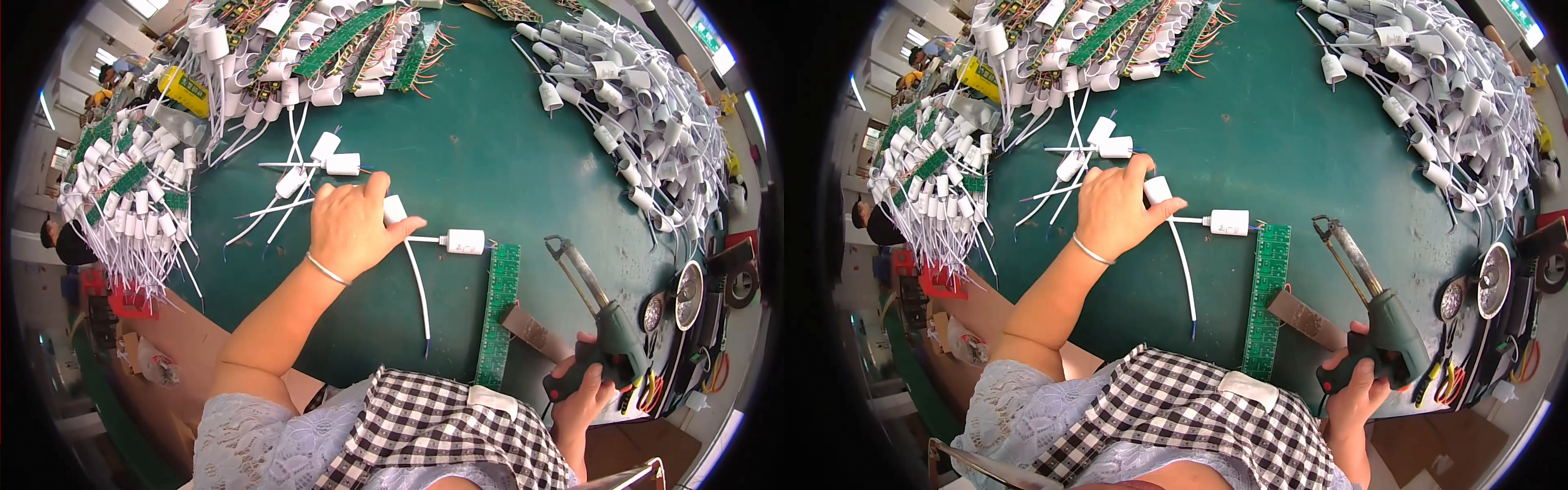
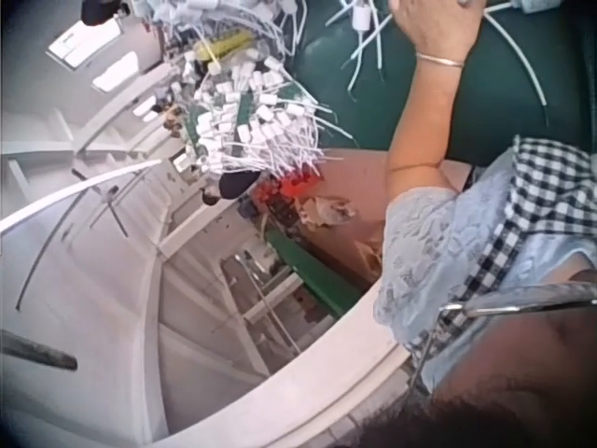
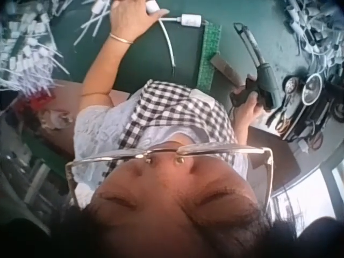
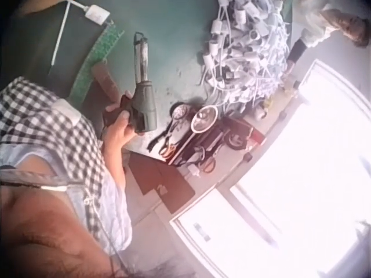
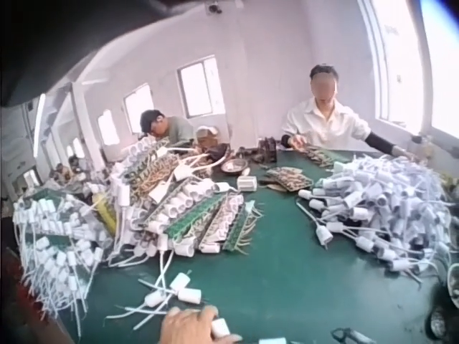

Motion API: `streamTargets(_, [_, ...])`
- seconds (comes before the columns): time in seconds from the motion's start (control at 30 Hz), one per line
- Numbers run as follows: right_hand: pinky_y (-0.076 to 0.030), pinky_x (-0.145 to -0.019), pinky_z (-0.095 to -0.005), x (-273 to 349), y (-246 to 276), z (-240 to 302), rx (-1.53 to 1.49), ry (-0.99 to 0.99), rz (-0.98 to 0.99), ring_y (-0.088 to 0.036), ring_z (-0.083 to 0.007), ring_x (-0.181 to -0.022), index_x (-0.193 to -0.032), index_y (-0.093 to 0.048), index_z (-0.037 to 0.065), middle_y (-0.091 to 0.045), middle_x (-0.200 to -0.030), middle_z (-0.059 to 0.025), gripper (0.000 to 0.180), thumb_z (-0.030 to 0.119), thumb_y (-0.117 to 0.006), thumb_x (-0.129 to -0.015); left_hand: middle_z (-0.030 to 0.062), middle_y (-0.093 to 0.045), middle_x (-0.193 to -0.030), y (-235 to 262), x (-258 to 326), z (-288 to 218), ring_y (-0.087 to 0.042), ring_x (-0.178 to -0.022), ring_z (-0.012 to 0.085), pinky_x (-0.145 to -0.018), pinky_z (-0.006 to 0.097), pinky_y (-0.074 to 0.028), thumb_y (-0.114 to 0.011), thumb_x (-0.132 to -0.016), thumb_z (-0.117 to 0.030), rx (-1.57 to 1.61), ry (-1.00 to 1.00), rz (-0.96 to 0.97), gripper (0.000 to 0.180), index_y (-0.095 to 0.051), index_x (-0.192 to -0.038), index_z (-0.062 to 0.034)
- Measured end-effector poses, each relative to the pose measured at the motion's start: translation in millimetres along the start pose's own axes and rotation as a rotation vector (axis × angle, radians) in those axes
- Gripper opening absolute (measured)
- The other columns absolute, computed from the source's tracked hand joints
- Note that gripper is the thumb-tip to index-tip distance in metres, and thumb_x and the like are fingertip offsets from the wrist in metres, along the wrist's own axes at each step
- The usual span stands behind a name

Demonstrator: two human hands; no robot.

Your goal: The person solders wires to LED circuit boards using a soldering iron, then assembles the soldered LED boards into plastic housings.

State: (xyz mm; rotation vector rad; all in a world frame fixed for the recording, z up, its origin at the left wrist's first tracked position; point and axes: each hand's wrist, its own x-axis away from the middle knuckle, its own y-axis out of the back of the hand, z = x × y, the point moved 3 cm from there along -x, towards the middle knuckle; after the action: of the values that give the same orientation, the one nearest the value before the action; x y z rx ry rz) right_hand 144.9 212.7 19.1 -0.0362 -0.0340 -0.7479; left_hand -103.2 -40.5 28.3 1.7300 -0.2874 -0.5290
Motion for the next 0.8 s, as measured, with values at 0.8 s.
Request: streamTargets(0.8, [-0.05,-0.055,-0.0301,0,16,-1,-0.047,-0.092,0.063,-0.06,-0.0206,-0.062,-0.123,-0.044,-0.003,-0.058,-0.112,-0.0178,0.052,0.035,-0.06,-0.09,0.0031,-0.057,-0.088,-21,25,-78,-0.054,-0.082,0.0265,-0.071,0.039,-0.041,-0.07,-0.067,-0.006,0.331,-0.535,-0.075,0.02,-0.061,-0.084,-0.0104])
